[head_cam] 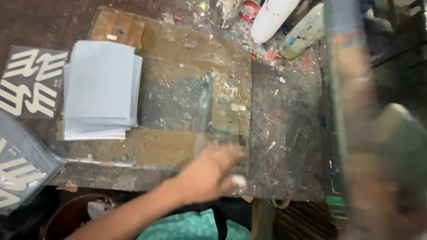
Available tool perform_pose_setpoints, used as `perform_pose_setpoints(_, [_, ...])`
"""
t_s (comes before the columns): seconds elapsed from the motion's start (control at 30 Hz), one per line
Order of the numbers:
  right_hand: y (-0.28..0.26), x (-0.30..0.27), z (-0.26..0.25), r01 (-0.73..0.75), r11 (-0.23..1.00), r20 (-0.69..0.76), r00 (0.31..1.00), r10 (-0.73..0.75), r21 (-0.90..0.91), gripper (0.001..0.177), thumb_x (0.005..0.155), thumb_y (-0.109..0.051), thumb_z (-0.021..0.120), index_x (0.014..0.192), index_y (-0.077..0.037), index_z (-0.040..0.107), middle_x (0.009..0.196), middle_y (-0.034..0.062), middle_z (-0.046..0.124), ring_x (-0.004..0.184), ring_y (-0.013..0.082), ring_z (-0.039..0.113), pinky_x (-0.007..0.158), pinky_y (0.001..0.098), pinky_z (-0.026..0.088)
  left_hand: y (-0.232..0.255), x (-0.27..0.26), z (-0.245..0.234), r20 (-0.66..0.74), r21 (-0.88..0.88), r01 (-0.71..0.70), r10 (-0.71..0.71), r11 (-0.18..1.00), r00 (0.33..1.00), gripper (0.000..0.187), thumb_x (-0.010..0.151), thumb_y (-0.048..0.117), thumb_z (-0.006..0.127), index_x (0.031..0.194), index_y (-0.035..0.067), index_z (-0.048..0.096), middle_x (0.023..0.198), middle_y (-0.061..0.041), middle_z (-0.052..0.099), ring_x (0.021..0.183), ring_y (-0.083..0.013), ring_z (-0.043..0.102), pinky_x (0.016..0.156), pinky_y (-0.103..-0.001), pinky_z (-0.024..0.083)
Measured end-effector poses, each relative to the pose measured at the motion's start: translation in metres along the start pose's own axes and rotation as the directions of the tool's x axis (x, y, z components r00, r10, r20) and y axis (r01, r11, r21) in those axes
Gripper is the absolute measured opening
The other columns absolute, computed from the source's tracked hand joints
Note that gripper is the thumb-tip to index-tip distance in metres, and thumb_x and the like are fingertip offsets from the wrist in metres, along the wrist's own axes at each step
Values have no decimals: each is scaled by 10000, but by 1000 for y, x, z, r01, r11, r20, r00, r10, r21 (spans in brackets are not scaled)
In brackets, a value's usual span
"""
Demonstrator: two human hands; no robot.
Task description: The person performs screen printing on a stack of light blue fabric pieces. They use a squeegee to pull white ink across a screen frame, then lift the screen to reveal the printed design. The person periodically adds more ink to the screen and wipes the squeegee with a cloth.
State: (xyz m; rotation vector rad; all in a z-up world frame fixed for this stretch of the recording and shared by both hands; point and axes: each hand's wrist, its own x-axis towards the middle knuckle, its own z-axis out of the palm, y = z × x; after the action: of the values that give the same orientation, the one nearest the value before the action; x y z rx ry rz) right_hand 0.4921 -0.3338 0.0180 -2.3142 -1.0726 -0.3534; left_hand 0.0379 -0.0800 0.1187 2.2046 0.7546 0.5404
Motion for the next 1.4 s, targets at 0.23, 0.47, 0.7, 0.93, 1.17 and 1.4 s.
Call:
perform_pose_setpoints(0.23, [-205,83,16,-48,937,234,972,-37,345,406,1022,-300,616,1328,-34,644,979,218,680,857,410,640,765,486,517,-5,-24,-65,-398,-520,146,-390,842,830,534,1046,298,571,1527,71,533,1289,-174,697,1137,-277,648,985,-374,501])
perform_pose_setpoints(0.47, [-211,107,62,65,985,452,892,14,-158,485,1013,-439,545,1325,-83,646,998,279,728,955,479,695,853,568,518,-72,-34,-10,-432,-537,424,-669,729,604,538,953,403,639,1360,52,624,1107,-122,776,994,-158,719,870,-314,546])
perform_pose_setpoints(0.7, [-250,112,58,56,986,582,801,-140,159,416,970,-329,589,1281,-69,683,964,241,719,906,384,690,830,481,511,-67,-31,-9,-431,-497,504,-705,707,563,580,919,411,670,1370,51,614,1117,-189,761,1015,-276,730,886,-373,550])
perform_pose_setpoints(0.93, [-206,52,50,-44,909,591,773,-232,415,554,750,-39,597,1285,-100,727,990,140,748,884,246,707,781,335,557,-61,-30,-10,-590,-150,574,-539,805,601,668,828,370,774,1346,-8,588,1081,-284,692,1027,-435,647,892,-479,512])
perform_pose_setpoints(1.17, [-320,54,80,462,510,273,487,-830,725,428,790,11,689,1205,-93,703,1195,100,742,1102,285,716,923,365,563,-64,-8,-57,-488,41,384,-317,922,813,513,868,329,738,1276,33,647,1231,-197,691,1144,-387,618,979,-463,488])
perform_pose_setpoints(1.4, [-388,96,168,512,480,223,483,-847,712,445,747,31,708,1172,-92,755,1218,99,729,1168,281,678,995,392,547,-117,59,-62,-198,370,-36,116,928,973,410,850,229,730,1210,50,645,1260,-134,675,1236,-322,604,1140,-521,351])
